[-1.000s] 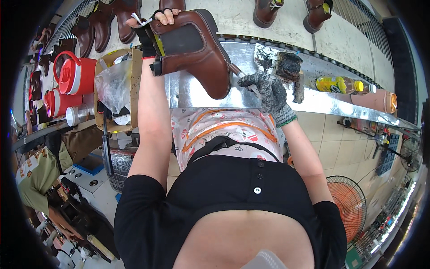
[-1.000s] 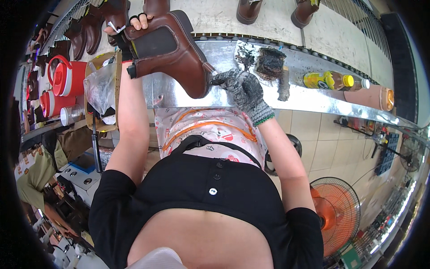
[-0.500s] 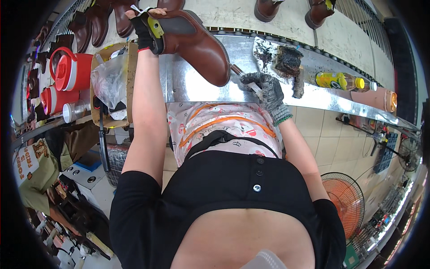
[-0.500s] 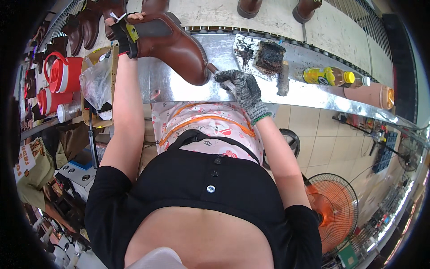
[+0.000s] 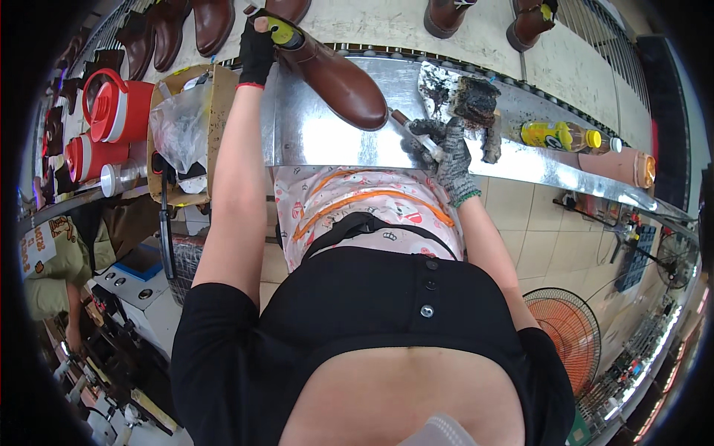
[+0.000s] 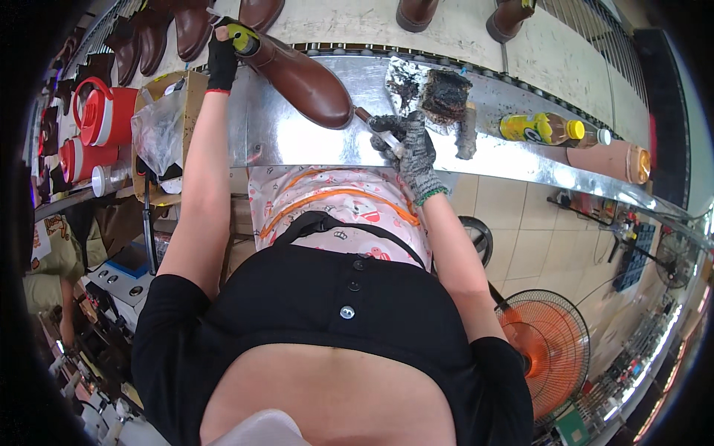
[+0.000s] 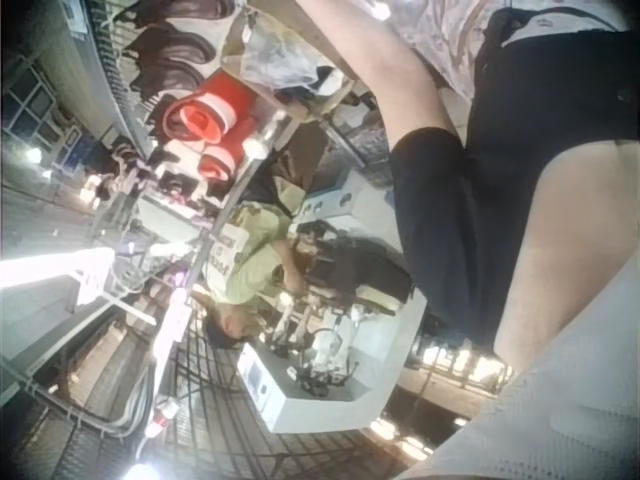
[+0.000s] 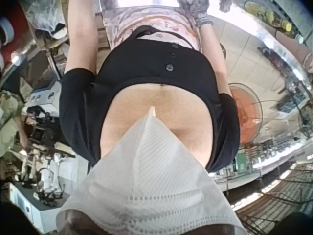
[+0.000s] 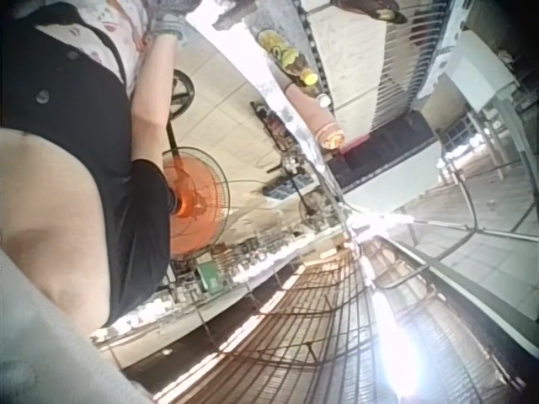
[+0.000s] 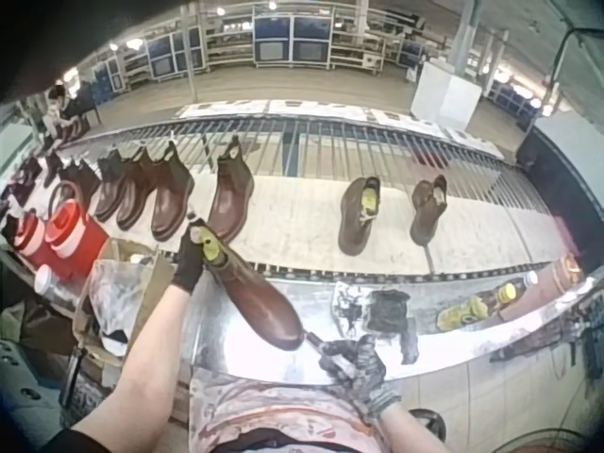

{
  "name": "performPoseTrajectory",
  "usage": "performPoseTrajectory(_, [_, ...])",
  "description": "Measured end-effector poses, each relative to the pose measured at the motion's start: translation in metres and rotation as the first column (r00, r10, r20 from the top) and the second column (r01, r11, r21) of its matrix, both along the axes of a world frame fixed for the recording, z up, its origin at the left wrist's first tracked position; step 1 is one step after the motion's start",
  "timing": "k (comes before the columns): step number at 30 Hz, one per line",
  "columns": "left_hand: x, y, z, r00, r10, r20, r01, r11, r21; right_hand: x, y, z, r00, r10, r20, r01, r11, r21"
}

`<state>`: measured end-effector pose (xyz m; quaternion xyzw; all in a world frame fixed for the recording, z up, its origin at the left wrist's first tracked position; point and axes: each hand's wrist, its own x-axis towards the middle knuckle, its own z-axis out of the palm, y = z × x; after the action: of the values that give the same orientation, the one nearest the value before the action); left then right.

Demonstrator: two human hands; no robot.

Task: The person repeatedly picks up brown leather boots from a conveyor belt, applies a substance with a brush, and wipes the surface with a cloth. They rotate each boot to treat different sides before placing it back on the moving belt. The process is repeated for multiple boots in sequence.

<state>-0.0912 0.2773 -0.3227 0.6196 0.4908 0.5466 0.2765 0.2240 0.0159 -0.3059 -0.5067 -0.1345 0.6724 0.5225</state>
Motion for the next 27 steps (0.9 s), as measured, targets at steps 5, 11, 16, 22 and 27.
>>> performPoseTrajectory(5, [-0.016, -0.012, 0.019, 0.944, -0.067, -0.323, 0.070, 0.998, -0.001, 0.006, 0.002, 0.022, 0.993, -0.016, 0.119, 0.011, 0.999, 0.041])
performPoseTrajectory(11, [-0.025, -0.028, 0.017, 0.896, 0.103, -0.433, -0.104, 0.994, 0.022, 0.019, 0.011, 0.037, 0.932, -0.012, 0.363, -0.003, 0.999, 0.040])
performPoseTrajectory(16, [-0.004, -0.064, 0.045, 0.883, 0.205, -0.422, -0.196, 0.978, 0.065, 0.044, 0.007, 0.007, 0.498, 0.018, 0.867, -0.176, 0.981, 0.081])
performPoseTrajectory(22, [0.002, -0.102, 0.056, 0.899, 0.231, -0.373, -0.232, 0.972, 0.043, 0.039, 0.013, 0.018, 0.309, -0.041, 0.950, -0.274, 0.953, 0.130])
performPoseTrajectory(27, [0.025, -0.140, 0.086, 0.827, 0.282, -0.487, -0.344, 0.938, -0.041, 0.035, 0.019, 0.017, 0.246, -0.066, 0.967, -0.310, 0.940, 0.143])
